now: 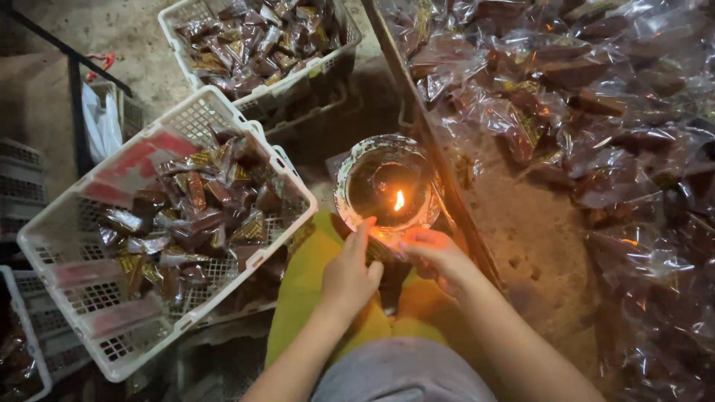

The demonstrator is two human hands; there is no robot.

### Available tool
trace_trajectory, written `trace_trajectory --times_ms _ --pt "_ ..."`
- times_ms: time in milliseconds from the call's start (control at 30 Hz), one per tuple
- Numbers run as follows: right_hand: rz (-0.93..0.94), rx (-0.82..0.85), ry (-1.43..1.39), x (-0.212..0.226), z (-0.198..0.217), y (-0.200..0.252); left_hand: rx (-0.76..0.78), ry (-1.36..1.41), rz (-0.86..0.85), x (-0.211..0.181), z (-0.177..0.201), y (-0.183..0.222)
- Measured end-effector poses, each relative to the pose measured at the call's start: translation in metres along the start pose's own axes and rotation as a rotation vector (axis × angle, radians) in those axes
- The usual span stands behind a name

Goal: Sealing plastic bags containing snacks using a candle flame

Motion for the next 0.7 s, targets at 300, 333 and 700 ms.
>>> trace_trajectory --times_ms 300,333,700 --pt "0.391 -0.268 0.135 0.066 0.094 -0.008 -0.337 0.220 0.136 -0.001 0.066 0.022" --pt "0.396 -0.272 0.133 0.078 0.129 -0.019 -0.335 0.219 0.130 0.024 0.067 0.013" --pt "0.307 -0.814 1.633 0.138 0.221 -0.016 -0.532 1.412 0.390 0.096 0.043 0.018"
Point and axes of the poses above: each hand's wrist, its own y-axis away from the middle knuckle, its own z-axis out of the back of the hand, x = y × z, the point moved 7 cm from there along -y, towards the middle knuckle, and after that the axes turned 2 degrees about -y, right-handed, at the moved point
